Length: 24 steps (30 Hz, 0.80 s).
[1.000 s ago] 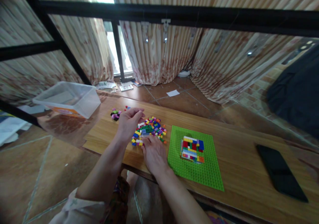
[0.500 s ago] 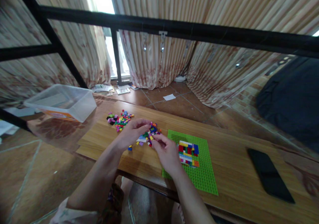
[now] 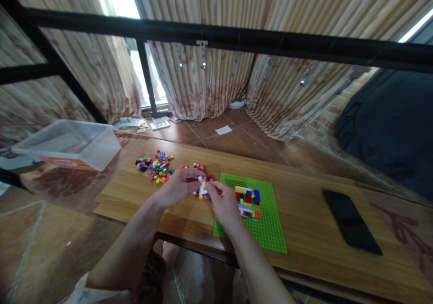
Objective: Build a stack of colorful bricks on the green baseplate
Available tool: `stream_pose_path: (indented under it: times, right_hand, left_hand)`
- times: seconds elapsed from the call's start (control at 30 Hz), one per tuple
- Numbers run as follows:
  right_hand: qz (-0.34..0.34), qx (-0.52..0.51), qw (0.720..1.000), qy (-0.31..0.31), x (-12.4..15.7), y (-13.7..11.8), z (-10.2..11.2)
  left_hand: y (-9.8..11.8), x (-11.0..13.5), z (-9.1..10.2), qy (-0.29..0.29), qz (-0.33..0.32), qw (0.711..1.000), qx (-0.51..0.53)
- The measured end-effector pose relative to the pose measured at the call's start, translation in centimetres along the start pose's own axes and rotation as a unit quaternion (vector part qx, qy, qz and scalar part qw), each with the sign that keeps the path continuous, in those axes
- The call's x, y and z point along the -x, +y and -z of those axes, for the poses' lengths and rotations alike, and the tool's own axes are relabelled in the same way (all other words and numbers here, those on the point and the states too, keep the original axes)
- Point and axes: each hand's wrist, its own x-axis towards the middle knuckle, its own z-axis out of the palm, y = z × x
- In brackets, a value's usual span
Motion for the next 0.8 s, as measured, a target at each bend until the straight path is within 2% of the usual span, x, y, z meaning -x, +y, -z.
stream_pose_path:
  times: [0.17, 0.3, 0.4, 0.53, 0.67, 0.73, 0.8]
  right_hand:
    - [0.022, 0.012, 0.999, 0.026, -0.3, 0.0, 0.2]
    - [0.038, 0.011, 0.999, 0.029, -0.5, 0.3, 0.3]
    - [0.054, -0.001, 0.997, 0.058, -0.6, 0.3, 0.2]
    - [0.035, -0.069, 0.99, 0.116, -0.3, 0.1, -0.6]
    - [0.007, -0.132, 0.982, 0.133, -0.2, 0.2, -1.2]
    - [0.004, -0.136, 0.981, 0.138, -0.4, 0.6, -1.1]
    - [0.013, -0.085, 0.984, 0.154, -0.7, 0.9, -0.7]
  left_hand:
    - [-0.3, -0.1, -0.3, 0.013, -0.009, 1.0, -0.017]
    - [0.2, 0.1, -0.8, 0.014, -0.003, 1.0, -0.007]
    - [0.7, 0.2, -1.4, 0.021, -0.008, 1.0, 0.016]
    - [1.0, 0.3, -2.0, 0.022, -0.008, 0.998, 0.062]
    - [1.0, 0.3, -2.3, 0.037, -0.012, 0.996, 0.081]
    - [0.7, 0.2, -2.1, 0.048, -0.011, 0.996, 0.078]
    - [0.4, 0.1, -1.8, 0.064, -0.006, 0.996, 0.056]
